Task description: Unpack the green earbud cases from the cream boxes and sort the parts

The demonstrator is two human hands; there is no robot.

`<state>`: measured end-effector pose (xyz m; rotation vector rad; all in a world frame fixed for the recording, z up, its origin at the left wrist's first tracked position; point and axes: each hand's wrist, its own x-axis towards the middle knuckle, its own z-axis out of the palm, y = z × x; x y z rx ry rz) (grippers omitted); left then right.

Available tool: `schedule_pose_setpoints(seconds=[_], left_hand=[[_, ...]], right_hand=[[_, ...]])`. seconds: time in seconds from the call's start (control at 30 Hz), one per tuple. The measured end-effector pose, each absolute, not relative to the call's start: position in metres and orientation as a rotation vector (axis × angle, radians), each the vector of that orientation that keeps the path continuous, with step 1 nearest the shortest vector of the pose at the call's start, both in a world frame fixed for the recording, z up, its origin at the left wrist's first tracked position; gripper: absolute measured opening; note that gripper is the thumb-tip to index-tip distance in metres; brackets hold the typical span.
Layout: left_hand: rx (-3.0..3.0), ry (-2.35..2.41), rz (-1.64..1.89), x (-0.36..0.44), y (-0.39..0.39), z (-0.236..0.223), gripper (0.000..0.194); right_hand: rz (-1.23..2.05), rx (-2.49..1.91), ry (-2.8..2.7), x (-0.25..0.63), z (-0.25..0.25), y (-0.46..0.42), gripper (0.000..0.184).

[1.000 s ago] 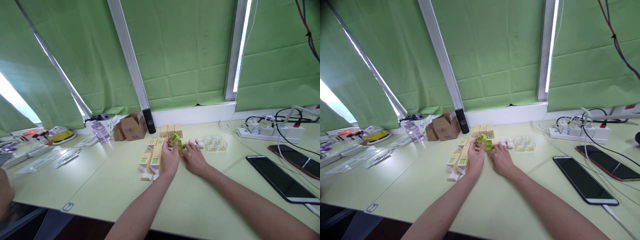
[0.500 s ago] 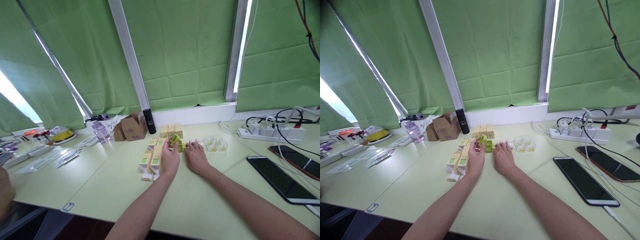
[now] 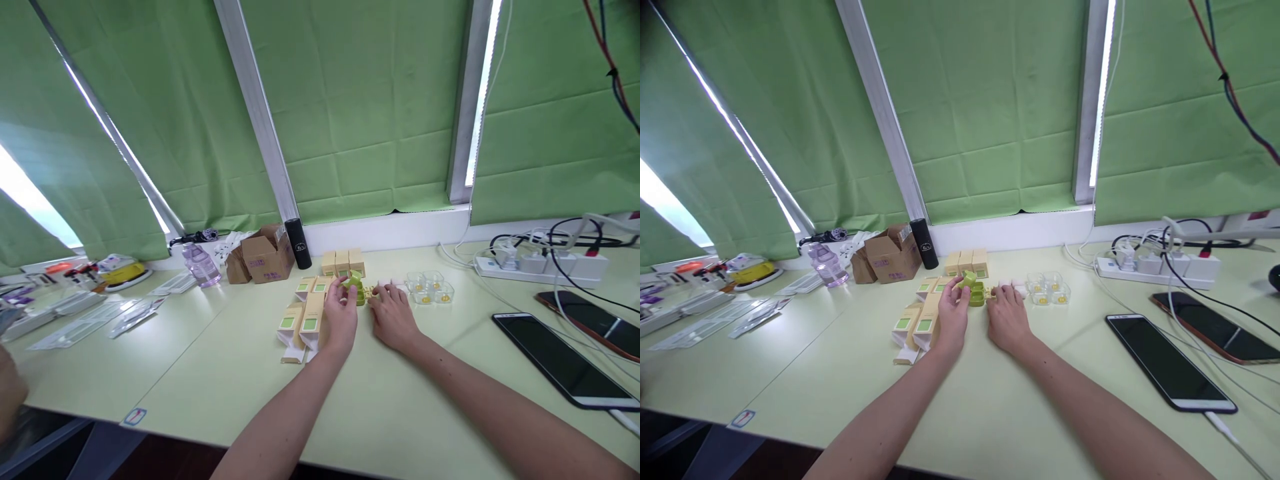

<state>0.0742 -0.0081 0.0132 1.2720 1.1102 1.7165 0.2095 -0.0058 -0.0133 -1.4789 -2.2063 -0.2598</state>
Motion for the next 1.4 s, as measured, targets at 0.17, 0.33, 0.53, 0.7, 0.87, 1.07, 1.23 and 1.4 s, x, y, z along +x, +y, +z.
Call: schedule_pose_setpoints(seconds=[0.17, 0.33, 0.53, 0.7, 0.87, 1.07, 1.23, 1.4], left_hand=[[1.035, 0.952, 1.593, 0.075, -0.008, 0.014, 0.037], [0.854, 0.774, 1.456, 0.073, -0.007, 0.013, 0.031], [0.746, 0.756, 1.358, 0.075, -0.007, 0.016, 0.024], [0.718, 0.748, 1.328, 0.074, -0.007, 0.017, 0.02], [1.019, 0.93, 1.421, 0.067, -0.001, 0.024, 0.026], [1.611, 1.378, 1.575, 0.04, 0.012, 0.044, 0.016], [2.109, 1.613, 1.497, 0.021, 0.015, 0.045, 0.01], [2.266, 1.762, 1.267, 0.014, 0.017, 0.041, 0.032]], right_hand=[[-0.224, -1.392, -2.259, 0.21, -0.009, -0.016, 0.024], [-0.181, -1.295, -2.359, 0.219, -0.012, -0.035, 0.023], [-0.003, -1.303, -2.343, 0.231, -0.015, -0.049, 0.024], [0.071, -1.313, -2.299, 0.233, -0.013, -0.049, 0.024], [0.04, -1.286, -2.327, 0.233, -0.014, -0.049, 0.023], [0.04, -1.299, -2.33, 0.234, -0.016, -0.048, 0.023], [0.051, -1.285, -2.324, 0.233, -0.016, -0.048, 0.023], [0.055, -1.291, -2.325, 0.234, -0.016, -0.048, 0.024]])
